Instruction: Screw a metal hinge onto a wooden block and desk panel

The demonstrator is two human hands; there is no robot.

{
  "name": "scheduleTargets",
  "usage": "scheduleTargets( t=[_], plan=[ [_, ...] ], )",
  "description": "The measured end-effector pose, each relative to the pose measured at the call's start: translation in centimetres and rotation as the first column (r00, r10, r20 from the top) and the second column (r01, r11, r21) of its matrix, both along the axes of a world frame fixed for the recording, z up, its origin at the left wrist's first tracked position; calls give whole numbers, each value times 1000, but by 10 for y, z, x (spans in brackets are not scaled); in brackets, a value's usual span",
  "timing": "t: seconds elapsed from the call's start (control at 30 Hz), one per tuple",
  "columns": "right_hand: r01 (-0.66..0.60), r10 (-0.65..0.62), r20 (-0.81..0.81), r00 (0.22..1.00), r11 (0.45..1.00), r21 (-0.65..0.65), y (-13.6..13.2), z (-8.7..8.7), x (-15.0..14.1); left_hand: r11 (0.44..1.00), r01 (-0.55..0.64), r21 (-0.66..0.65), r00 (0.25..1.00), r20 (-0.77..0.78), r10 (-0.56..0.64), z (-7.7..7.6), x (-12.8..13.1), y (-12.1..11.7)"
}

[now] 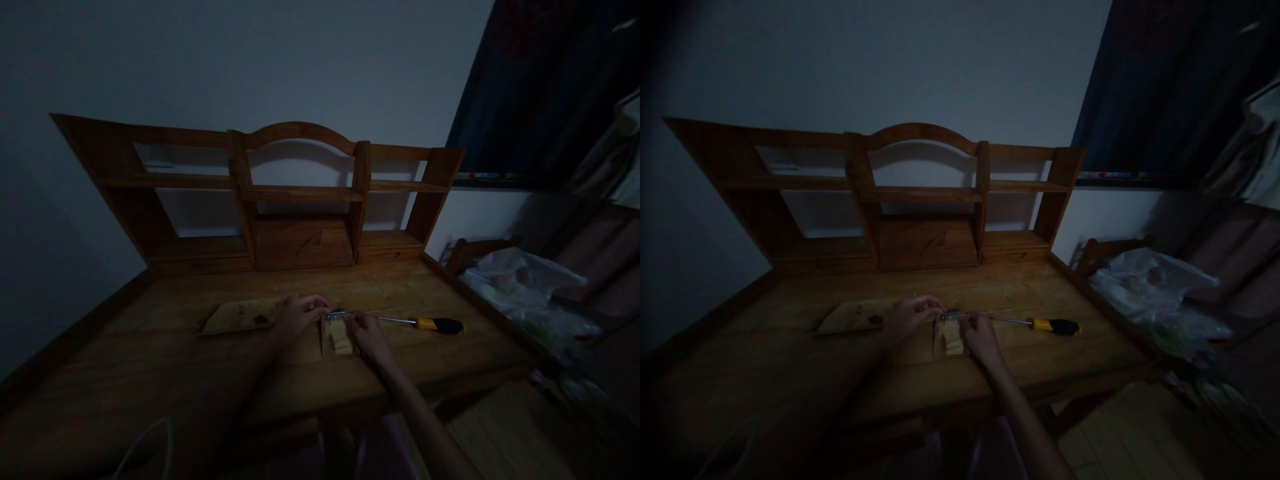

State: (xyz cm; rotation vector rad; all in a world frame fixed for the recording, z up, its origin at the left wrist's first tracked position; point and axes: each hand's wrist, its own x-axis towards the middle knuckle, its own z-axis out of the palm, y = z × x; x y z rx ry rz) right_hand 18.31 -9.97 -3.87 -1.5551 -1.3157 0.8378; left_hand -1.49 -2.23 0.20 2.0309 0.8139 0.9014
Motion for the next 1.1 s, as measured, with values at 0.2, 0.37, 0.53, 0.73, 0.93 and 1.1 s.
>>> scheduleTargets(
  t=[0.2, 0.37, 0.53, 0.73, 0.93, 1.1],
  plan=[
    [-15, 15, -45, 999, 1000, -2, -1, 1, -1, 987, 0, 160, 999, -53, 9, 1, -1, 0],
    [-22, 21, -47, 999, 1000, -13, -1, 3, -1, 986, -36, 162, 995, -90, 51, 3, 0, -3],
    [-15, 15, -45, 999, 1000, -5, -1, 3, -1, 981, 8, 194, 996, -88, 9, -2, -1, 1],
    [-14, 14, -40, 999, 1000, 4, 0, 2, -1, 970, 61, 235, 998, -32, -55, -2, 2, 0],
    [-5, 5, -24, 1000, 1000, 21, 0, 1, 0, 970, 75, 230, 997, -50, -65, 1, 2, -3],
    [-11, 12, -30, 999, 1000, 15, 0, 0, 0, 963, 87, 254, 995, -60, -74, 0, 2, -4]
  ],
)
